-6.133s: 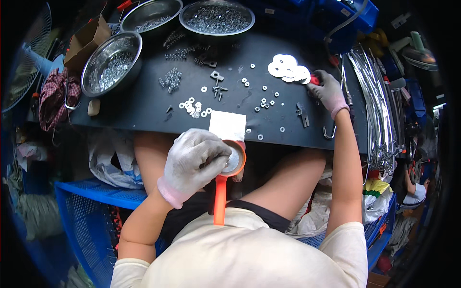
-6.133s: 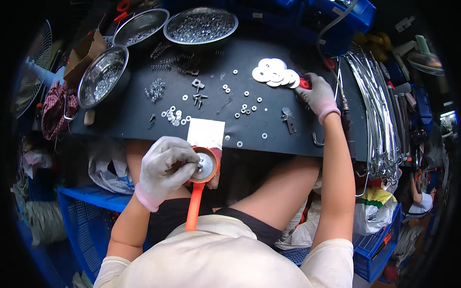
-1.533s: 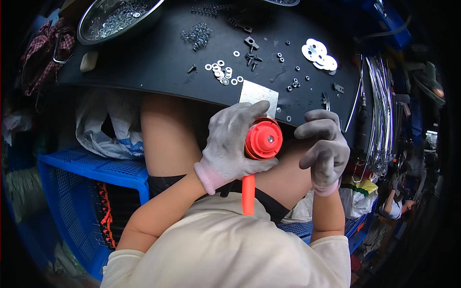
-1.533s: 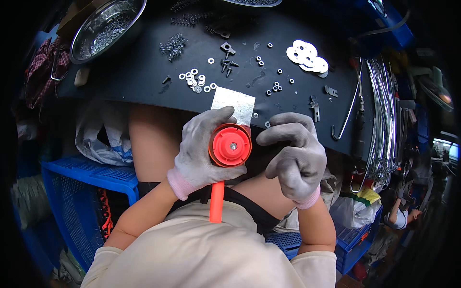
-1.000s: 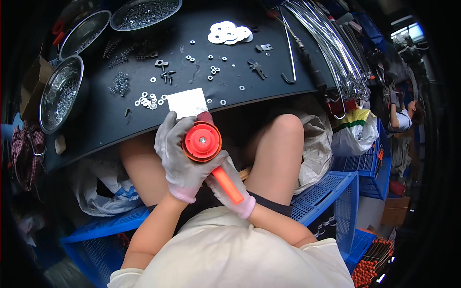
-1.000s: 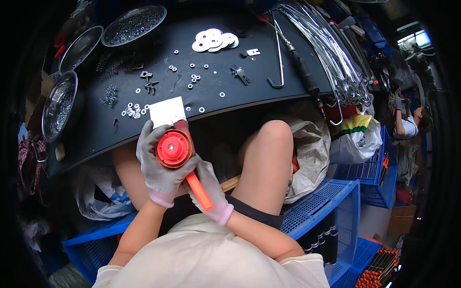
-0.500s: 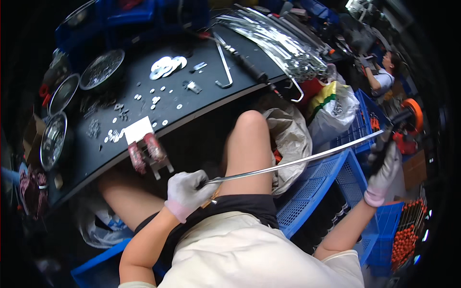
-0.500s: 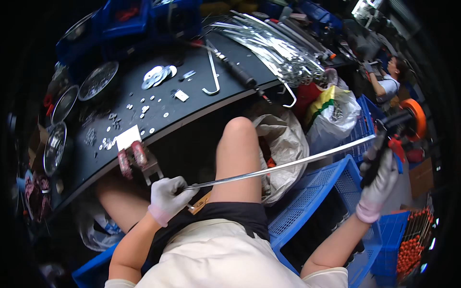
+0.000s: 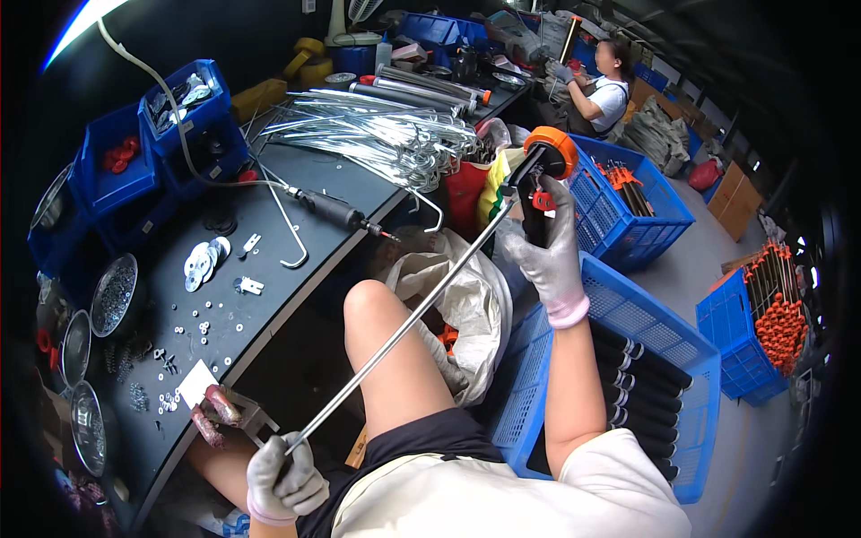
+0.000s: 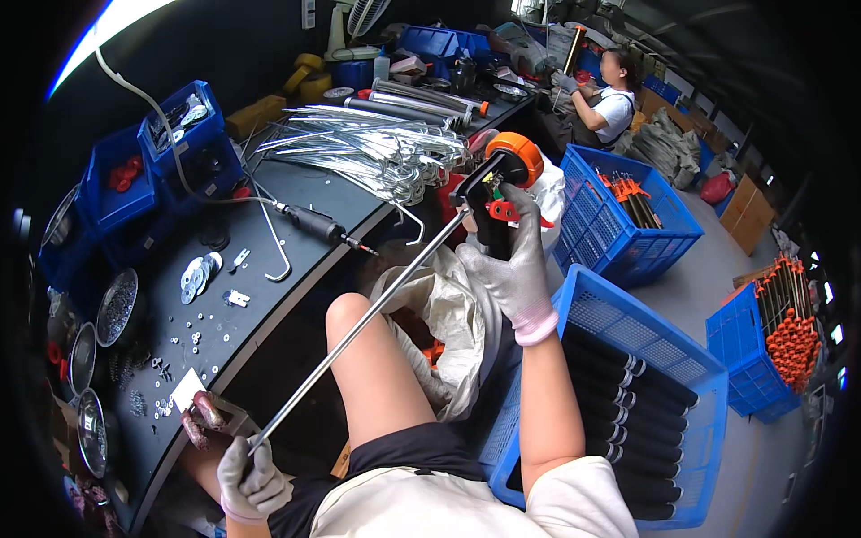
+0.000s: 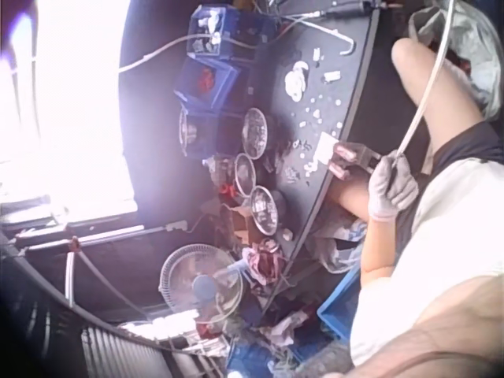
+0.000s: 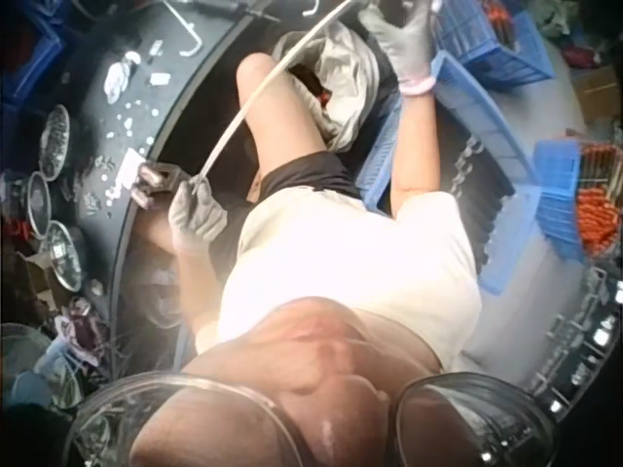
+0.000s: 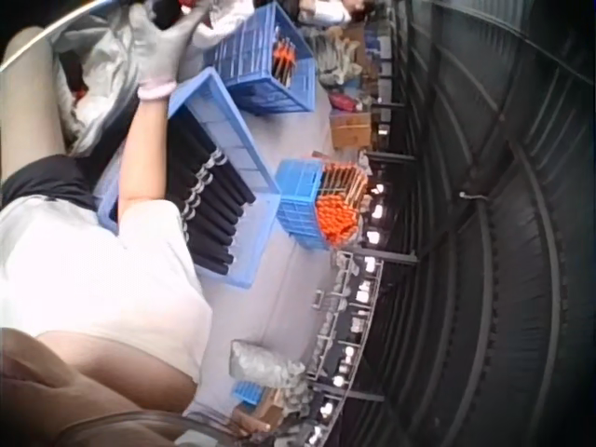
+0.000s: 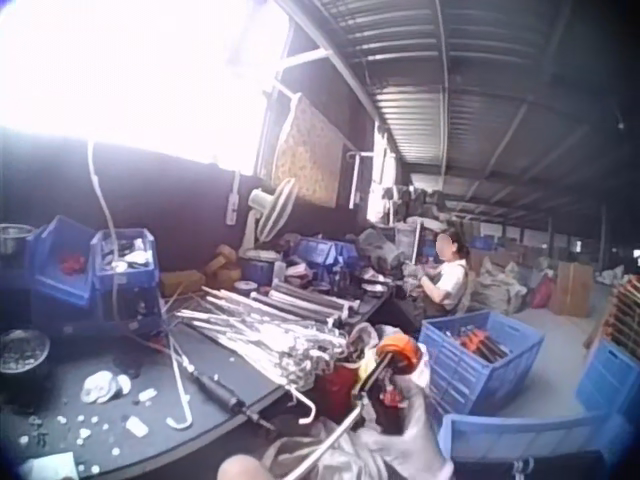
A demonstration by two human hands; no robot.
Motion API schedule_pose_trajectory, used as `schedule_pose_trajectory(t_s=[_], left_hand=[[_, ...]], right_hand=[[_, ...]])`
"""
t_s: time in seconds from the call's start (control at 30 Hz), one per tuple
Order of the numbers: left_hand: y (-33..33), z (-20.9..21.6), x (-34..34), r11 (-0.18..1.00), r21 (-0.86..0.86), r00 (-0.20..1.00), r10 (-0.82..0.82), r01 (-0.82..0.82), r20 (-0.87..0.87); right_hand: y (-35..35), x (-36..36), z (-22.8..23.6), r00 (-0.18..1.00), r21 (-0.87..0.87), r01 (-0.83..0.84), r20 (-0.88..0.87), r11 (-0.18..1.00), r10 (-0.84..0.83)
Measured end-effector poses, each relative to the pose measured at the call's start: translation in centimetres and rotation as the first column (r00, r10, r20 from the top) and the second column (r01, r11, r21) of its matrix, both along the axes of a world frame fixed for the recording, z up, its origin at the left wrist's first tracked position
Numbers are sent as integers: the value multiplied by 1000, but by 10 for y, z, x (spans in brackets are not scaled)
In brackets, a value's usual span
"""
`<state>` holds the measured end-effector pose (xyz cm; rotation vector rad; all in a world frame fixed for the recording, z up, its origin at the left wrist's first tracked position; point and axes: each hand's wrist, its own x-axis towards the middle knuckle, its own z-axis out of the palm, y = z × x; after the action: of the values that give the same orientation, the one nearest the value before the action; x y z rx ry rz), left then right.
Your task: The person assembles caulking guns by fitting handles, springs, metal plates, and plungers together, securing screws with an electric screwdriver, attaching tubes, and placing finished caulking guns into a crate.
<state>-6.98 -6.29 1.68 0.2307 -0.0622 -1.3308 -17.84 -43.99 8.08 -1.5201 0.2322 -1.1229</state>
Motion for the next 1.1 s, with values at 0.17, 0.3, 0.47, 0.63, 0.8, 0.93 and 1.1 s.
schedule_pose_trajectory(t_s=[0.17, 0.3, 0.47, 0.63, 0.8, 0.93, 1.1], left_hand=[[20, -4, 8, 801, 593, 465, -498, -77, 732], [-14, -5, -28, 792, 170, 422, 119, -586, 899], [-57, 9, -16, 821, -14, 601, 430, -571, 673], [-2, -4, 15, 973, 190, 891, 33, -133, 453], [-39, 21, 33, 887, 424, 832, -369, 182, 415], [-75, 37, 21, 903, 324, 129, -299, -283, 946], [-91, -13, 2, 922, 378, 523, -280, -88, 805]], right_hand=[[-21, 14, 3, 976, -307, 70, -176, 949, -129], [24, 48, -16, 969, -163, -130, -229, 978, 91], [155, 32, -58, 889, -511, -447, -341, 734, 305], [34, -29, -30, 970, -208, 242, 11, 948, -245], [-106, -135, 21, 960, -19, 195, -203, 981, -195], [-103, -190, 30, 416, -199, 236, -864, 951, -284], [-108, -328, -99, 786, 304, 417, -594, 857, -172]])
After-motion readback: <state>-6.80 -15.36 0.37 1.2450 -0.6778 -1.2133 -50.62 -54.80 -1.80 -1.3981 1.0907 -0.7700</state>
